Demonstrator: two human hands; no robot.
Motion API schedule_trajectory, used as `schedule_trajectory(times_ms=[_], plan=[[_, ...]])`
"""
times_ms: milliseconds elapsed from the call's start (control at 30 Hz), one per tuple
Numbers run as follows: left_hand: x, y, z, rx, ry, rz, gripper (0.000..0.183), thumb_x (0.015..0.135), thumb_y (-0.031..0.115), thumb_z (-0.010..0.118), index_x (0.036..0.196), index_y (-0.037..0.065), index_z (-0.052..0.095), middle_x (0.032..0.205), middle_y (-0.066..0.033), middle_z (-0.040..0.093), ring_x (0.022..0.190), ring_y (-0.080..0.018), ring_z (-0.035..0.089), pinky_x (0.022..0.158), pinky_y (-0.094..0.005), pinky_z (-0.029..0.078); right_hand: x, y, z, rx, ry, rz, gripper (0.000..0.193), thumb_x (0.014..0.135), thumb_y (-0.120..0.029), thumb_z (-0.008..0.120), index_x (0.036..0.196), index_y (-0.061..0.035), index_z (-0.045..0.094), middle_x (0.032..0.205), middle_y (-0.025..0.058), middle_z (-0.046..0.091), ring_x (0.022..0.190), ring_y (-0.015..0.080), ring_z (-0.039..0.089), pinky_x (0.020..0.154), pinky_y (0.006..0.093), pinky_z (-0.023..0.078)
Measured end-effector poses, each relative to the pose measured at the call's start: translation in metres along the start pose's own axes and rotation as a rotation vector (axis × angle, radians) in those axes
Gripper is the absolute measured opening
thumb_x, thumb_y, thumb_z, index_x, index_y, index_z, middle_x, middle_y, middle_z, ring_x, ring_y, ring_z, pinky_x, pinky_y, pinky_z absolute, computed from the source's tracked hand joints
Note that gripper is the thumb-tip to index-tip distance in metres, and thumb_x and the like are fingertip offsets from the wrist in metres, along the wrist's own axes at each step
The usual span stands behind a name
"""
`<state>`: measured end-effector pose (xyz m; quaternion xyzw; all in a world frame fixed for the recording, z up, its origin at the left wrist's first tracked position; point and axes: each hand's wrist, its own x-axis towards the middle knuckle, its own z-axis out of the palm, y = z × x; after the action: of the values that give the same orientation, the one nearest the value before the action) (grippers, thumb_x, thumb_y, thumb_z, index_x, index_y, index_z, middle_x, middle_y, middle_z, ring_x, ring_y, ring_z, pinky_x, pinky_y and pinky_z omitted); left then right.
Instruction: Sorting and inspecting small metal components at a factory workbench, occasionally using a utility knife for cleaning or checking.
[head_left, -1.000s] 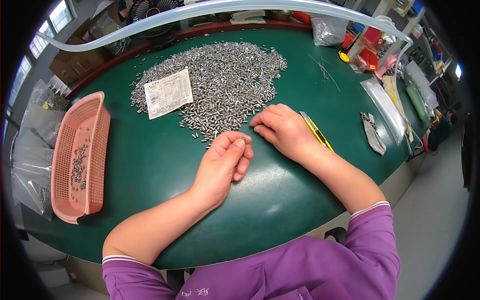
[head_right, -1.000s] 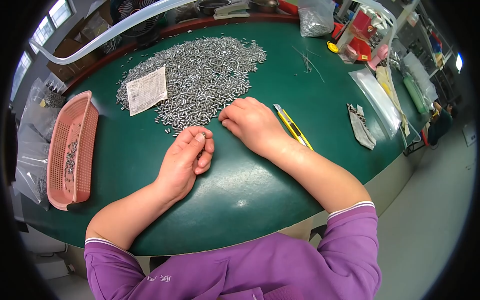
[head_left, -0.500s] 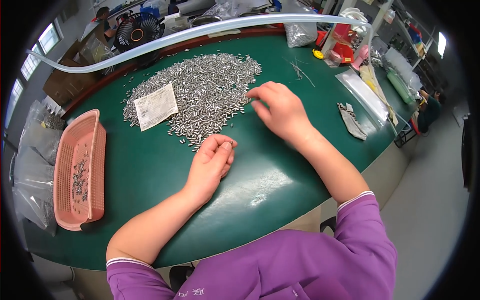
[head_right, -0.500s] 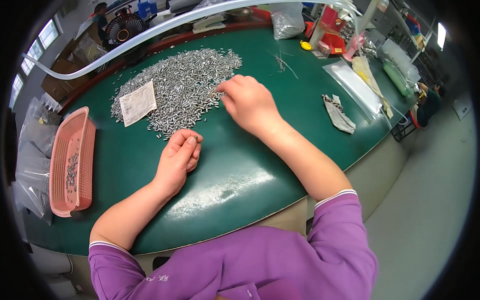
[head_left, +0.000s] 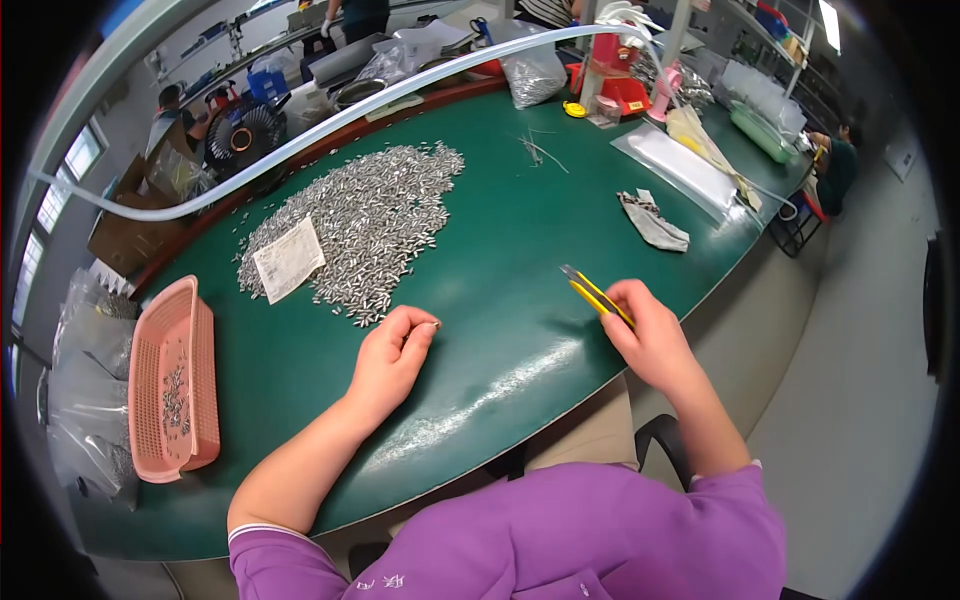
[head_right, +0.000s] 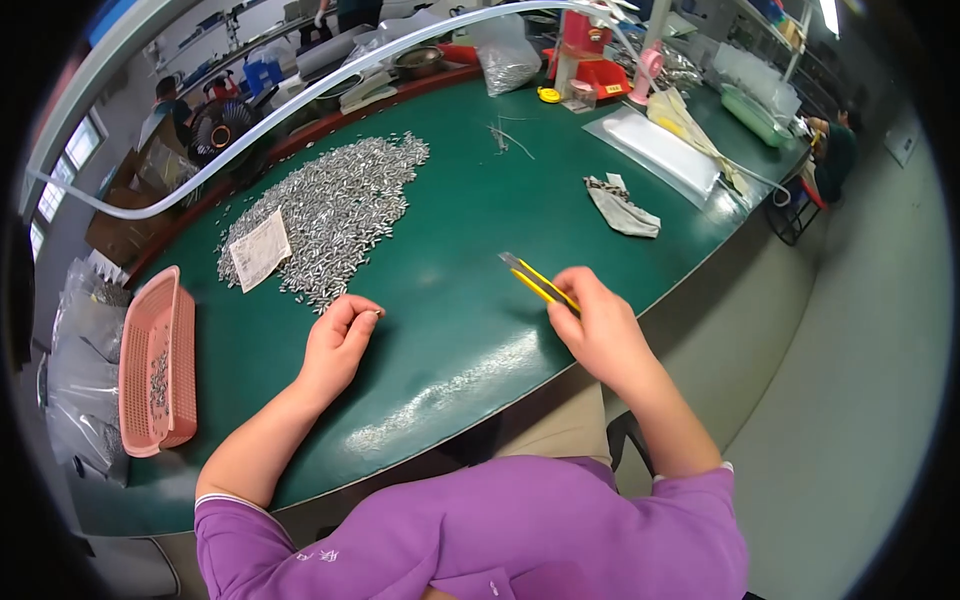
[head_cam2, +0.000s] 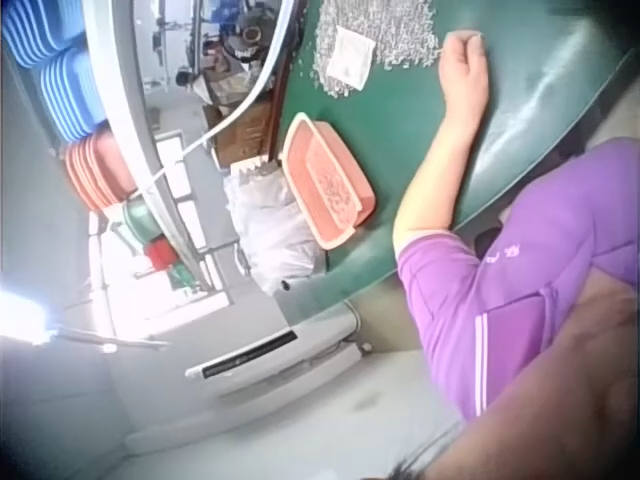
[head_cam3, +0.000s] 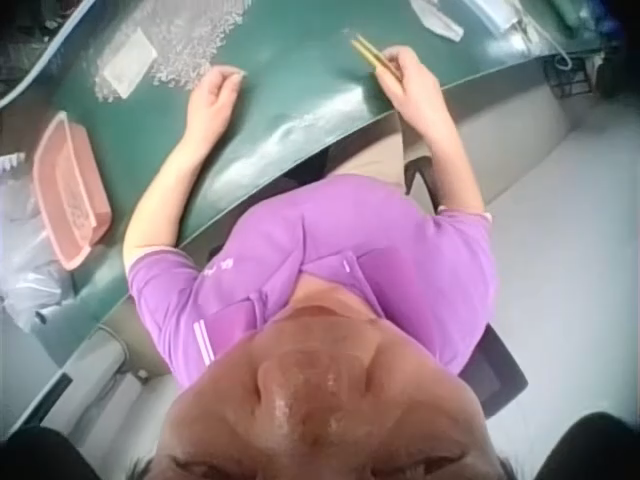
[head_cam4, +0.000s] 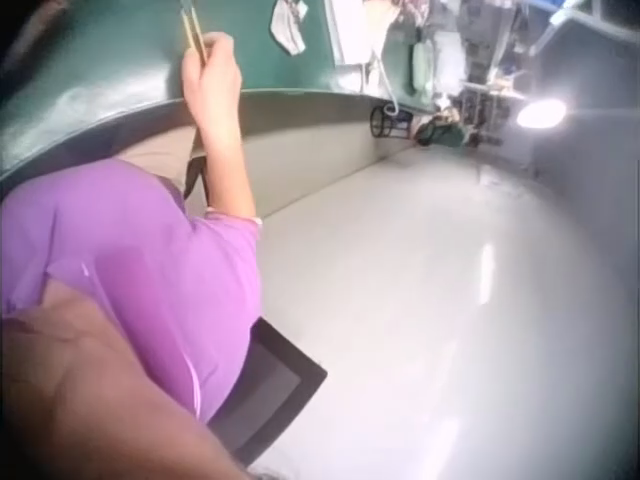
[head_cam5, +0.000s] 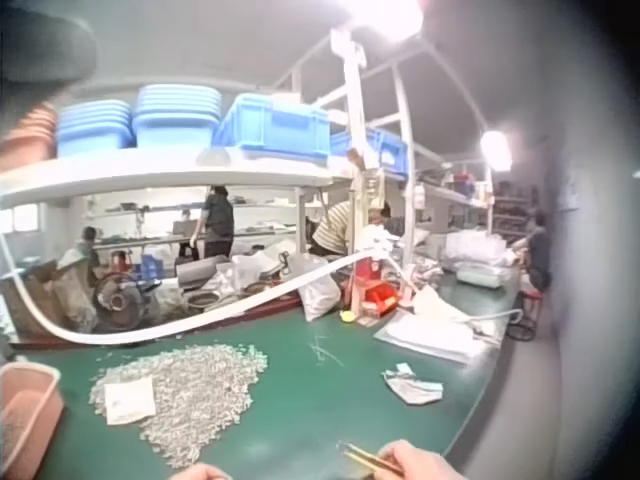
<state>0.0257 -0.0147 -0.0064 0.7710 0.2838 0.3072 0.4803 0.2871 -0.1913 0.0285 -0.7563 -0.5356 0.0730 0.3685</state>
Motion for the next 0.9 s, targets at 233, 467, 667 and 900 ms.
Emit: schedule_trajectory(times_ms=[233,467,667,900], plan=[[-0.009,0.02,0.014,0.546,-0.07,0.13,0.012,0.089,0.016,0.059,0.097,0.008,0.062,0.079,-0.0112,0.065,0.07,-0.0244,0.065,0.062,-0.0336,0.05,-0.077,0.015,-0.014,0.397,-0.126,0.158,0.032,0.086,-0.006,0.06,0.116,-0.0054,0.05,0.08,0.0042,0.06,0.072,0.0115,0.057,0.065,0.0265,0.045],[-0.021,0.039,0.036,0.849,-0.168,0.357,0.011,0.087,0.017,0.06,0.092,0.007,0.059,0.079,-0.0085,0.064,0.073,-0.0273,0.065,0.061,-0.037,0.051,-0.086,0.003,0.003,0.164,-0.206,-0.04,0.042,0.089,-0.011,0.053,0.13,-0.01,0.046,0.111,0.0183,0.061,0.092,0.0359,0.062,0.078,0.0405,0.051],[-0.027,0.04,0.04,0.964,-0.131,0.375,0.014,0.085,0.013,0.063,0.095,0.006,0.057,0.082,-0.0109,0.066,0.072,-0.0287,0.065,0.062,-0.037,0.052,-0.086,-0.005,0.013,0.18,-0.286,-0.155,0.051,0.09,-0.011,0.052,0.138,-0.0102,0.035,0.094,0.0185,0.064,0.072,0.0354,0.064,0.061,0.044,0.053],[-0.03,0.041,0.041,0.92,-0.119,0.279,0.014,0.086,0.014,0.061,0.097,0.007,0.057,0.081,-0.012,0.065,0.071,-0.03,0.064,0.061,-0.0378,0.051,-0.085,-0.009,0.017,0.185,-0.272,-0.189,0.053,0.088,-0.008,0.051,0.139,-0.0098,0.038,0.08,0.0182,0.064,0.069,0.0355,0.063,0.062,0.0432,0.051]])
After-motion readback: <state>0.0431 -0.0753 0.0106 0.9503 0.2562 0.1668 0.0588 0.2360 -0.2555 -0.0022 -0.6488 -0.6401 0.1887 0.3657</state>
